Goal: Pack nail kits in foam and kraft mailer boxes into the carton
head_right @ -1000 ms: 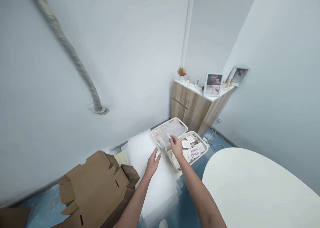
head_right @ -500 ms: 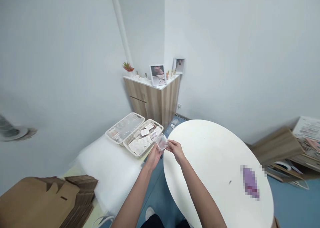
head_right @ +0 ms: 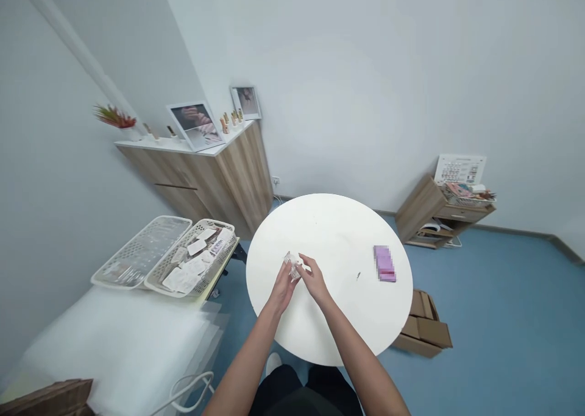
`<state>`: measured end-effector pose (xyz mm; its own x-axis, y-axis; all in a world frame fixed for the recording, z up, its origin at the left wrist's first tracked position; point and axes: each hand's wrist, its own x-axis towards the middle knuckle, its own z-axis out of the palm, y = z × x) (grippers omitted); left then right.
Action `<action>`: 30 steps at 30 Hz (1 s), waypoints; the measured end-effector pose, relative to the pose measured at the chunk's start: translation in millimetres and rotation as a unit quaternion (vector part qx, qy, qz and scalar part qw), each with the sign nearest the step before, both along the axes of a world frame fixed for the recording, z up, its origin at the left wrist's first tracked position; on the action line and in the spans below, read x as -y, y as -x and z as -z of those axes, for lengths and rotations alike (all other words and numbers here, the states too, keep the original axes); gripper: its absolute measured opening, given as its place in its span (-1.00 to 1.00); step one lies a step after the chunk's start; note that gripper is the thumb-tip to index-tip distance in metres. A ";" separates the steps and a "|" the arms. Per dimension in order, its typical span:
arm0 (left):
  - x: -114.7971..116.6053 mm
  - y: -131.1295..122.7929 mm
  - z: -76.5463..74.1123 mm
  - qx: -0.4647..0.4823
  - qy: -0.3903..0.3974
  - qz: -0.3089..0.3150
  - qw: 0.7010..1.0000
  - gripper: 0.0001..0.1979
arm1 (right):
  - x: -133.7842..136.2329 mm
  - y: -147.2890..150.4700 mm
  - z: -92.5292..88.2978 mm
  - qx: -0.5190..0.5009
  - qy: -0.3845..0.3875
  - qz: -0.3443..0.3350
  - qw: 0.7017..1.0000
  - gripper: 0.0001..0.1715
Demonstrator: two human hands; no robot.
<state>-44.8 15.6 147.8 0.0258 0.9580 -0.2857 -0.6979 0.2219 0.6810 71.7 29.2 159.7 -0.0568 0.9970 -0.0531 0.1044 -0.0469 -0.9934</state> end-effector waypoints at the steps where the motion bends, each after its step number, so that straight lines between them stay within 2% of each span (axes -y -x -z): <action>1: 2.5 -4.7 2.7 -0.009 0.005 0.017 1.000 -0.42 | 5.3 -2.8 2.6 -0.003 0.004 -0.019 1.000 -0.42; 5: 12.1 -15.4 16.0 -0.037 0.029 0.059 0.997 -0.44 | 24.0 -9.2 13.3 -0.006 0.008 -0.058 0.998 -0.39; 12: 25.0 -22.0 30.8 -0.083 0.087 0.042 0.992 -0.41 | 39.1 -13.3 18.2 0.018 -0.001 -0.064 0.998 -0.39; 18: 14.5 -10.8 29.6 -0.030 0.119 0.086 0.989 -0.49 | 39.3 -13.3 16.0 -0.050 0.022 -0.039 0.998 -0.39; 22: 7.8 -3.2 24.9 -0.033 0.131 0.109 0.985 -0.48 | 37.1 -12.6 16.4 -0.076 0.038 -0.035 0.996 -0.32; 27: 9.4 -4.7 17.8 -0.082 0.125 0.086 0.985 -0.48 | 35.8 -9.7 14.6 -0.097 0.030 -0.048 0.994 -0.31; 30: 10.0 -7.7 15.9 -0.097 0.113 0.079 0.986 -0.46 | 36.0 -9.8 17.3 -0.090 0.008 -0.031 0.995 -0.33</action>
